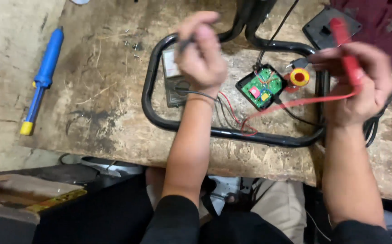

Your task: Soldering components onto a circuit board and testing connections using a multimeter at a repair bench.

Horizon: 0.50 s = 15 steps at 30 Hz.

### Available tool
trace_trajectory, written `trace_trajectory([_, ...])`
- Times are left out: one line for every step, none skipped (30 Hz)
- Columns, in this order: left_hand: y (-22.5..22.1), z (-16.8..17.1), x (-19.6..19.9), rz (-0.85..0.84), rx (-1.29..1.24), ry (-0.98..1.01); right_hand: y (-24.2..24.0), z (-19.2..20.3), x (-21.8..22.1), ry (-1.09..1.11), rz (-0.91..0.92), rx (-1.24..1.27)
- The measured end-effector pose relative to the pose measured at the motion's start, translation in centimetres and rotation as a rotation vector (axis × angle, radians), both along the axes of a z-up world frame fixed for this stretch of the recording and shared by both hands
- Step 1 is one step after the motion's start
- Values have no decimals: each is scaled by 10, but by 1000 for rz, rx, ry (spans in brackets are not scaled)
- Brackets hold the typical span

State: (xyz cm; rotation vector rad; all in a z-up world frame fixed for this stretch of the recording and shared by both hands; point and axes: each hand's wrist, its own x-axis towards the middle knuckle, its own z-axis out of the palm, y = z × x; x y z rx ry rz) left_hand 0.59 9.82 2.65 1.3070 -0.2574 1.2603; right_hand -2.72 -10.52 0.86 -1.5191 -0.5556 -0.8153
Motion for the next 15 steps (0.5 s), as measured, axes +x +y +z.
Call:
trace_trajectory([-1, 1, -2, 10, 220, -51, 7, 1, -5, 166, 153, 78])
trace_trajectory([-4, 1, -3, 11, 437, -101, 14, 3, -9, 331, 300, 153])
trace_trajectory([-7, 3, -7, 4, 437, -95, 15, 4, -13, 338, 294, 156])
trace_trajectory([-10, 7, -8, 15, 540, -105, 17, 6, -15, 482, 462, 20])
trace_trajectory([-12, 9, -10, 26, 644, -114, 20, 8, -17, 631, 626, -118])
trace_trajectory([-15, 6, -7, 32, 647, -89, 21, 8, -16, 650, 641, -114])
trace_trajectory([-17, 2, -5, 30, 673, -49, 23, 8, -16, 804, 678, -269])
trace_trajectory([-18, 1, 2, 36, 701, -25, 26, 9, -12, 936, 711, -434])
trace_trajectory([-20, -9, 5, 50, 704, -17, 28, 6, -14, 935, 727, -438])
trace_trajectory([-23, -17, 11, 69, 782, 64, 29, 5, -14, 768, 647, -732])
trace_trajectory([-27, -24, 17, 90, 859, 146, 30, 5, -15, 585, 552, -1012])
trace_trajectory([-24, -17, 17, 100, 857, 135, 34, 8, -15, 570, 548, -1018])
trace_trajectory([-22, -11, 17, 96, 875, 145, 37, 10, -16, 515, 612, -918])
trace_trajectory([-21, -9, 12, 86, 889, 171, 39, 12, -21, 474, 683, -818])
trace_trajectory([-20, -6, 10, 90, 883, 175, 39, 14, -24, 476, 688, -825])
